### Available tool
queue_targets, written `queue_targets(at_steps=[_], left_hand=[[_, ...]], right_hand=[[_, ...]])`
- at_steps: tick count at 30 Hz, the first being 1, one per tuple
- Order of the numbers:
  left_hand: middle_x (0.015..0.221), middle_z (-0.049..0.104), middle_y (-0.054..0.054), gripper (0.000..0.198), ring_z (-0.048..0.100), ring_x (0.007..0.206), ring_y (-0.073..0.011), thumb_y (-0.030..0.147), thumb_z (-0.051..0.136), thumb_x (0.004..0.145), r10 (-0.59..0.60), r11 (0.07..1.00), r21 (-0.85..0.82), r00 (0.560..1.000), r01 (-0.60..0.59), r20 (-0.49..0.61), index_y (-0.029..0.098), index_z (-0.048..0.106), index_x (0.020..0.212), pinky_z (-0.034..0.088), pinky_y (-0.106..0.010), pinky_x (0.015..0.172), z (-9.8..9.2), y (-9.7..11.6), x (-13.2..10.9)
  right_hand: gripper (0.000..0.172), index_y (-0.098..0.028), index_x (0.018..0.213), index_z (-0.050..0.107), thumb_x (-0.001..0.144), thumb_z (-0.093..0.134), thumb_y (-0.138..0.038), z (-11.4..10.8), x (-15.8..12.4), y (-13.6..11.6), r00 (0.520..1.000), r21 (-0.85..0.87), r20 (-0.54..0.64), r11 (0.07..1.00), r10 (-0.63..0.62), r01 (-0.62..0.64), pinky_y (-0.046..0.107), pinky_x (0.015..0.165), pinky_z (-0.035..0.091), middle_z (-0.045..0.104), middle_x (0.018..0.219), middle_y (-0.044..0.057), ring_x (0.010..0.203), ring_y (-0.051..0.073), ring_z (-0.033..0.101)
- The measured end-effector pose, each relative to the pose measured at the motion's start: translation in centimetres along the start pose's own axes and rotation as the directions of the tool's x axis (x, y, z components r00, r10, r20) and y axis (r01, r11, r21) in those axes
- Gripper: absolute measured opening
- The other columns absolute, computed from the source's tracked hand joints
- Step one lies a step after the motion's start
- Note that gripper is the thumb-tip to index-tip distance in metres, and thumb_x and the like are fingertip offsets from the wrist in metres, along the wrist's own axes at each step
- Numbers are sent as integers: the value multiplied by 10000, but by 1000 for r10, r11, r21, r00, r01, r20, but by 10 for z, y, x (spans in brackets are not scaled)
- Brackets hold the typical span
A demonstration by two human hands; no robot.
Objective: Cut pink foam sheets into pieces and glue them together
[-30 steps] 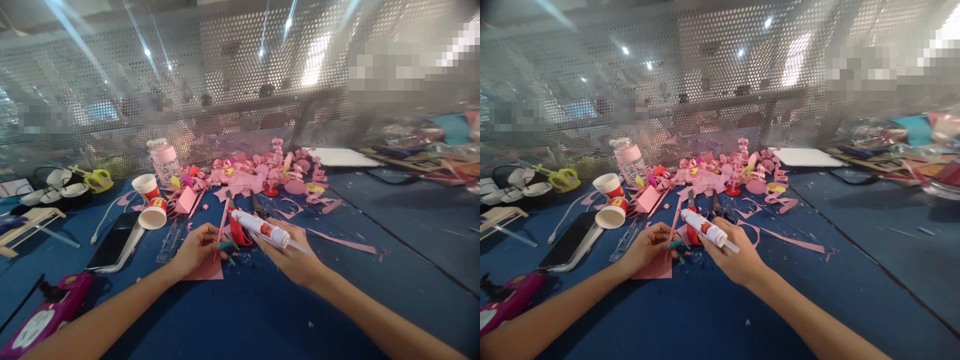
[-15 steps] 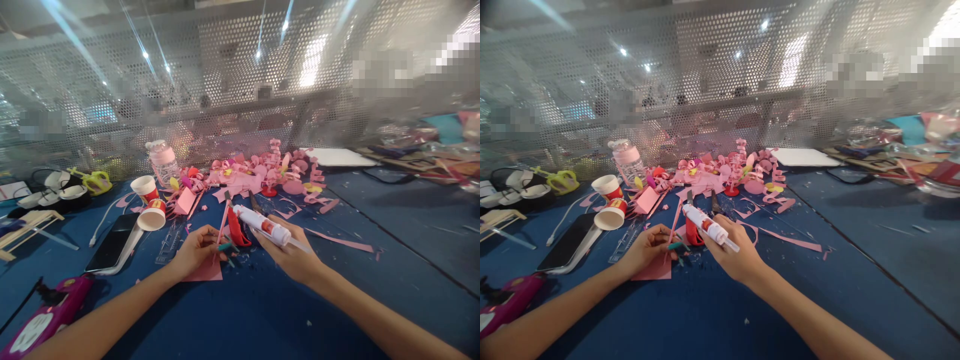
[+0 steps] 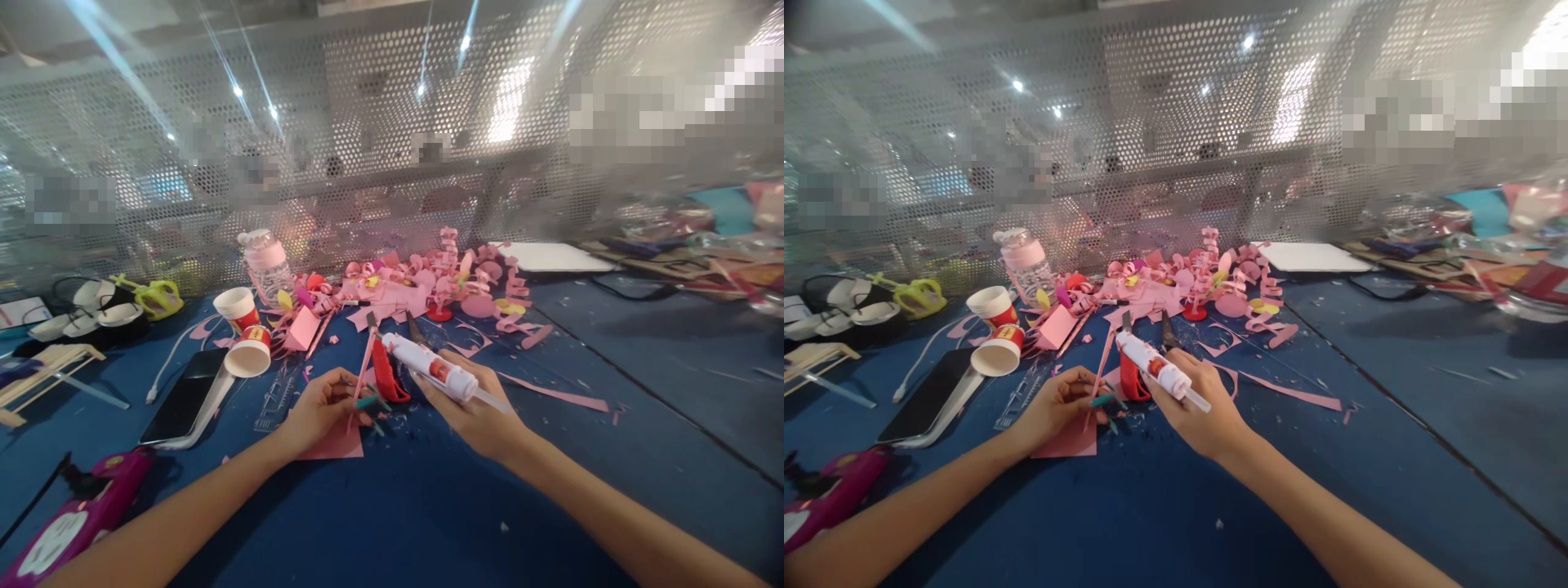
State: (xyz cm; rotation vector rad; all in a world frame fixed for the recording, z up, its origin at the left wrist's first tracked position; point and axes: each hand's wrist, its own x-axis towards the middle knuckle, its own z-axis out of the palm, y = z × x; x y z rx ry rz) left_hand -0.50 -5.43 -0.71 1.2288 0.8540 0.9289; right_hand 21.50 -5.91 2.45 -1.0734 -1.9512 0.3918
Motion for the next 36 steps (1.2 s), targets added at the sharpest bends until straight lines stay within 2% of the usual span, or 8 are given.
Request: queue_targets(at_steps=[9,17,23,36], left_hand=[[752,665,-16,225,652,582,-137,276,680,695,51,998,32,999,-51,2,147,522,790,491,-267,601,-1,0,2],[746,662,-8,262,643,552,-135,299,693,671,36,999,25,999,-35,-18,151,512,789,488,-259,568,-3,0,2],[752,656,0,281,640,535,-138,307,691,668,32,999,14,999,-32,-12,159,500,811,496,-267,557,-3,1,2],[785,664,-18,365,630,517,-133,266,720,642,9,999,-35,997,-11,-74,164,457,874,500,-269,542,-2,1,2]], right_hand=[[240,-189,592,381,814,467,-215,-2,1,-6,989,-45,68,990,-131,135,223,476,310,404,572,-24,512,96,435],[231,-191,603,384,821,444,-238,-2,1,-6,980,-66,162,990,-115,127,227,475,306,414,570,-21,508,100,434],[226,-193,607,391,821,436,-248,-1,1,-7,975,-65,194,990,-108,122,232,468,300,422,572,-17,497,102,433],[198,-192,618,395,802,450,-236,-1,-1,-9,959,-78,272,992,-73,97,222,470,318,448,588,-14,495,96,433]])
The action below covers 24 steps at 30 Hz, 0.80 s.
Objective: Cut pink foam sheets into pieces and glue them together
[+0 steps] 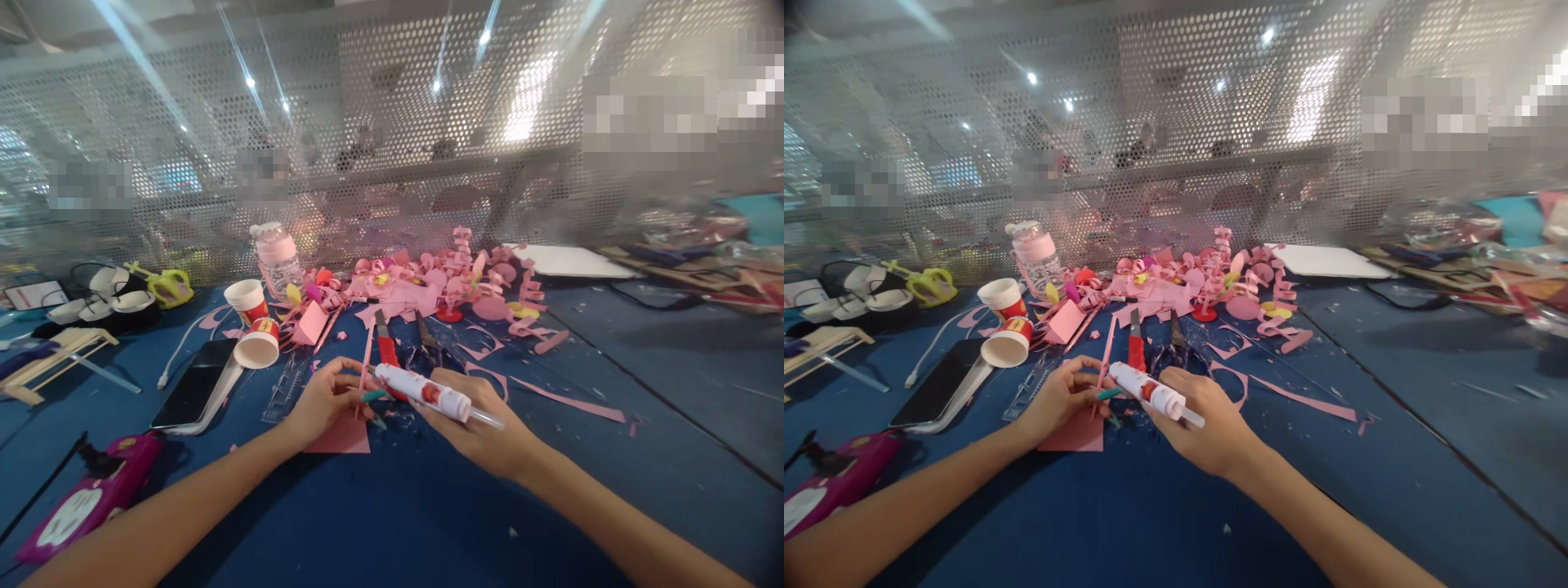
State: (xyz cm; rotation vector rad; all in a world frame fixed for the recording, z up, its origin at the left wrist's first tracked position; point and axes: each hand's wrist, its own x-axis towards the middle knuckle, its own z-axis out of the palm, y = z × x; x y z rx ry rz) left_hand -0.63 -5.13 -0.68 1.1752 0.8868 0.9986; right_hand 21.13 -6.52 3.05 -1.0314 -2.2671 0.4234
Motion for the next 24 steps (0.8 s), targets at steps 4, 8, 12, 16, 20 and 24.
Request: queue_targets(at_steps=[4,8,12,16,20,24], left_hand=[[760,660,-16,410,633,525,-142,258,722,642,3,1000,-17,1000,-4,-7,169,440,926,494,-265,538,-1,1,0],[717,663,-13,452,630,512,-149,268,737,619,-1,1000,-31,1000,0,-21,165,428,932,484,-265,528,-1,1,0],[695,664,-12,454,627,513,-149,269,739,616,-1,1000,-27,1000,1,-22,160,431,932,478,-266,530,-1,1,0],[736,673,-20,490,630,518,-150,265,743,607,-11,999,-46,1000,10,-26,164,425,965,493,-284,544,-1,1,0],[717,679,-31,511,624,503,-145,247,739,611,-26,1000,-15,999,25,-45,158,410,991,487,-269,531,0,3,-1],[719,679,-34,527,622,500,-145,249,740,610,-22,999,-24,998,21,-52,157,398,1000,480,-263,523,2,5,-1]], right_hand=[[195,-191,614,396,797,452,-229,-1,0,-2,1000,5,19,1000,-9,9,218,464,316,453,585,-14,486,91,429],[189,-192,614,398,790,458,-222,-2,0,-4,999,11,45,1000,0,0,217,463,320,457,582,-12,487,92,433],[183,-191,621,405,792,459,-231,-2,0,-3,998,27,58,999,17,-19,218,463,323,466,587,-9,494,97,443],[207,-191,611,395,801,454,-246,-1,0,-3,999,18,27,1000,18,-18,218,455,315,459,578,-11,488,95,433],[218,-190,609,388,811,447,-248,0,0,-3,1000,0,-11,1000,24,-24,219,453,315,454,583,-12,494,93,432],[227,-192,604,379,814,442,-249,0,0,-3,1000,3,1,1000,25,-25,221,448,314,441,573,-16,485,91,426]])
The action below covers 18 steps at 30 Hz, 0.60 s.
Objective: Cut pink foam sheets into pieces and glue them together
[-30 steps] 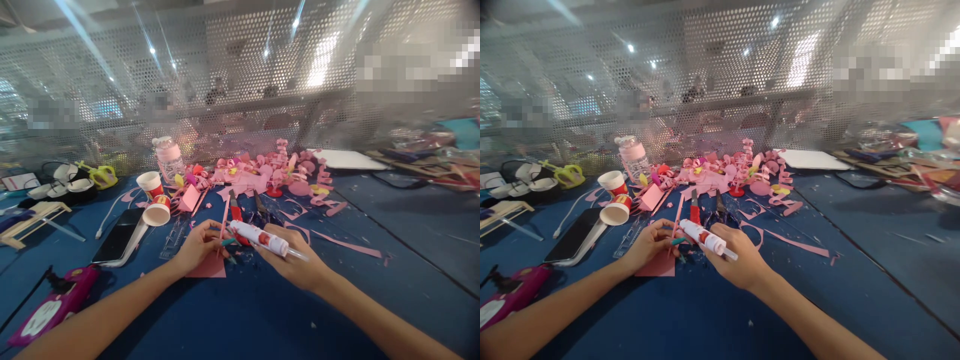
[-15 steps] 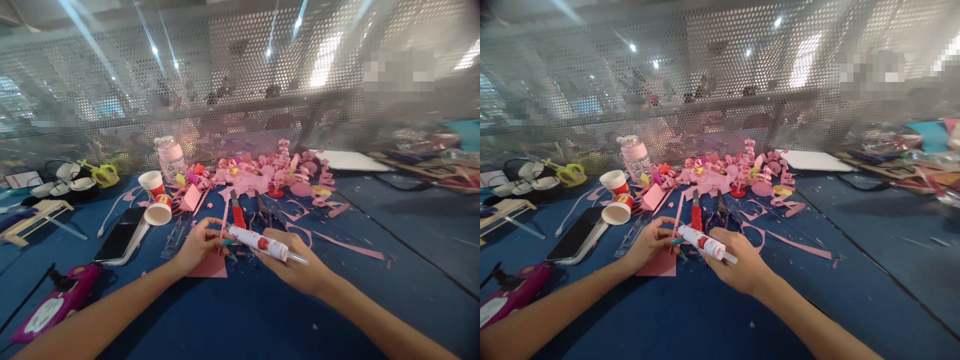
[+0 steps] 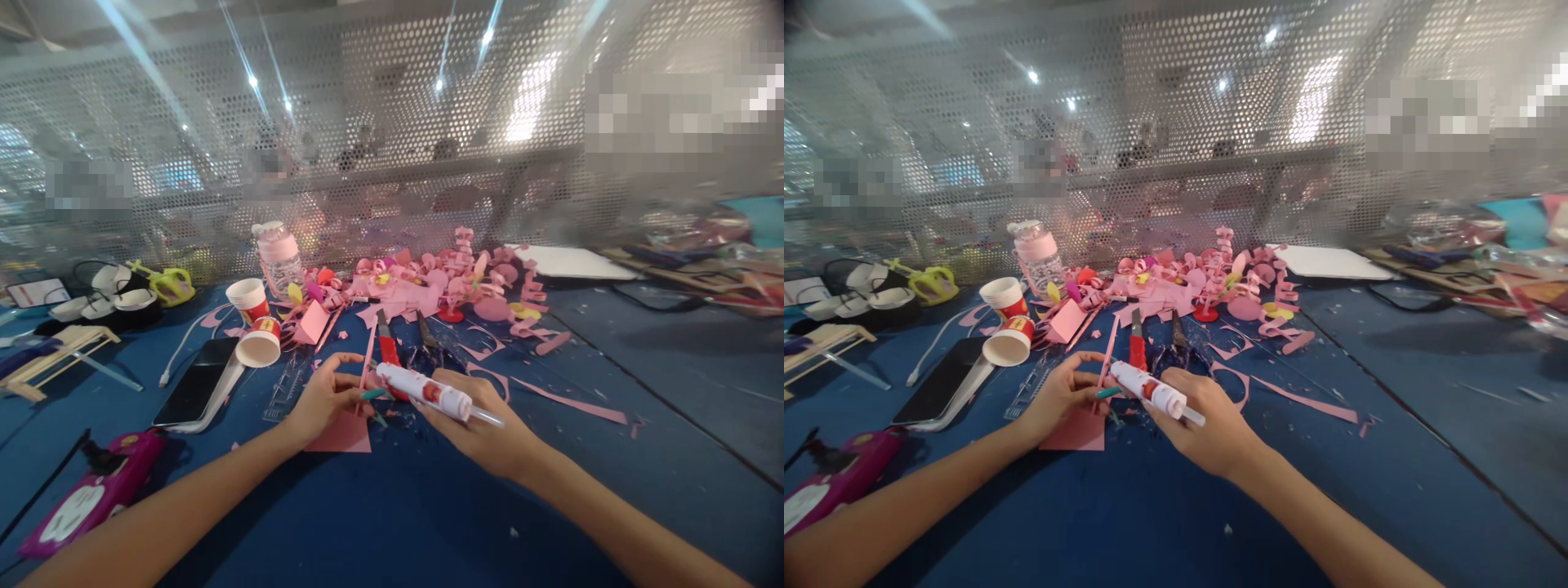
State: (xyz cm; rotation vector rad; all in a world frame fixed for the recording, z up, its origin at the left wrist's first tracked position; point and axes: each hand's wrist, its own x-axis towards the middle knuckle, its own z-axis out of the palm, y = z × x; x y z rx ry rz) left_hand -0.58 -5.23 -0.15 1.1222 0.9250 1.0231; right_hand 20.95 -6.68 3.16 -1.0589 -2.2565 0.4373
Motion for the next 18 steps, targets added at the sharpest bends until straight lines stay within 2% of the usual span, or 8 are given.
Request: queue_targets(at_steps=[6,12,18], left_hand=[[724,676,-24,551,627,509,-155,271,756,593,6,999,-45,1000,-6,10,168,395,996,482,-274,528,-1,-2,1],[672,675,-27,526,621,491,-154,281,747,606,-1,1000,22,1000,1,9,161,412,994,459,-256,514,-1,-1,0],[646,665,-19,499,623,501,-153,295,724,632,18,999,38,999,-20,48,160,410,995,458,-251,513,-2,-3,0]], right_hand=[[220,-193,610,385,812,451,-248,-1,1,0,1000,10,23,1000,-10,10,220,443,309,440,572,-19,476,89,420],[232,-193,603,383,820,444,-248,-1,1,2,999,-9,-31,1000,-22,21,216,448,311,433,576,-15,493,92,426],[241,-189,606,400,835,424,-259,-1,1,3,999,-4,-35,1000,-23,23,218,459,322,435,581,-10,505,96,434]])
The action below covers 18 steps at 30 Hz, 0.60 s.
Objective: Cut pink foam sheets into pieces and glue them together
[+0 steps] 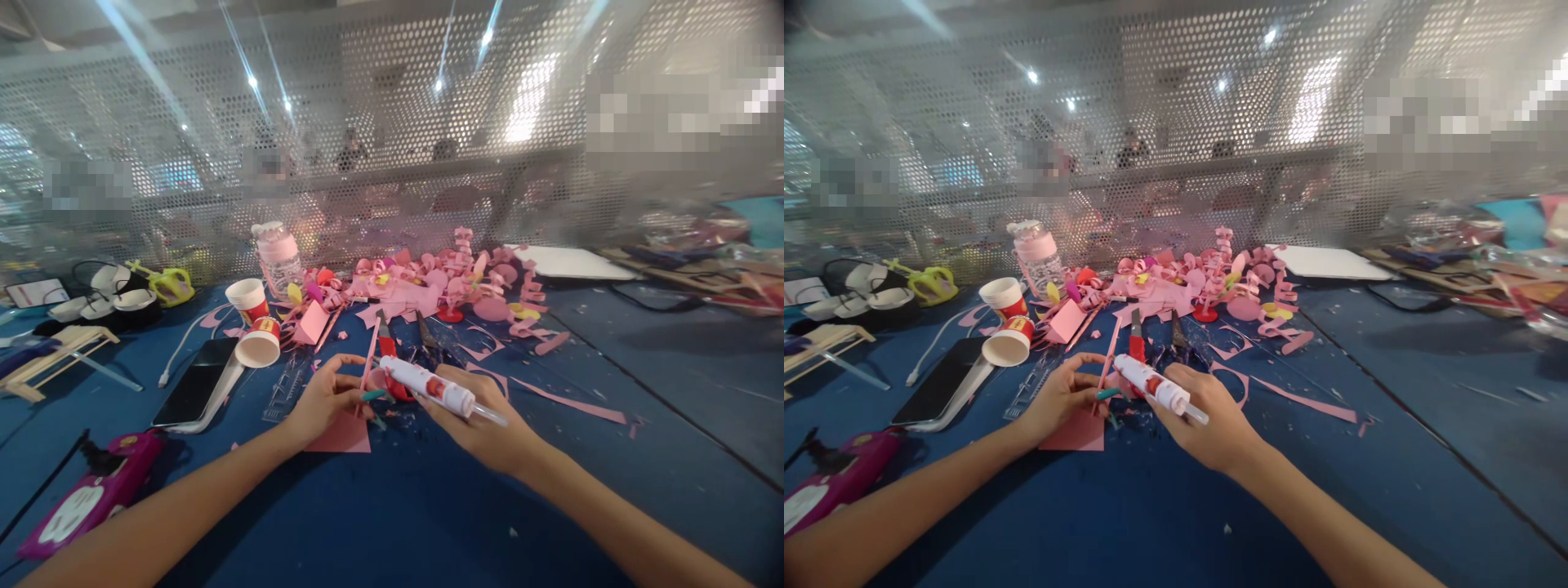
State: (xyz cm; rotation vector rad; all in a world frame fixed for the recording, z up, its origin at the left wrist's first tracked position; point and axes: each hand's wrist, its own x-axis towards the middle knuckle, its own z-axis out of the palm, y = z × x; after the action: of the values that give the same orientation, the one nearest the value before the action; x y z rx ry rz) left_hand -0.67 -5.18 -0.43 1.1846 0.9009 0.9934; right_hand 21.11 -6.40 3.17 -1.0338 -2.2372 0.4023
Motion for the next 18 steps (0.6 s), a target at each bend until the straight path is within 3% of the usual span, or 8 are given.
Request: queue_targets(at_steps=[5,9,18], left_hand=[[730,660,-14,431,632,511,-140,298,707,656,20,1000,10,999,-20,-37,172,434,964,481,-248,519,2,1,0],[890,667,-52,437,659,538,-164,328,717,642,8,1000,10,995,-7,-96,185,436,944,518,-276,535,1,3,-1],[916,658,-79,523,673,668,-205,277,749,608,31,995,-88,973,-52,-227,153,465,1030,551,-364,645,-3,1,3]], right_hand=[[241,-190,601,401,824,442,-269,-2,0,0,1000,23,-18,1000,-7,7,226,463,325,431,572,-11,507,104,442],[214,-184,624,448,816,469,-277,-2,-1,2,994,79,-108,997,-5,13,233,474,350,447,578,-8,511,109,454],[167,-185,750,543,796,529,-345,5,-8,13,958,240,-242,966,155,-96,245,492,424,545,644,17,527,125,494]])
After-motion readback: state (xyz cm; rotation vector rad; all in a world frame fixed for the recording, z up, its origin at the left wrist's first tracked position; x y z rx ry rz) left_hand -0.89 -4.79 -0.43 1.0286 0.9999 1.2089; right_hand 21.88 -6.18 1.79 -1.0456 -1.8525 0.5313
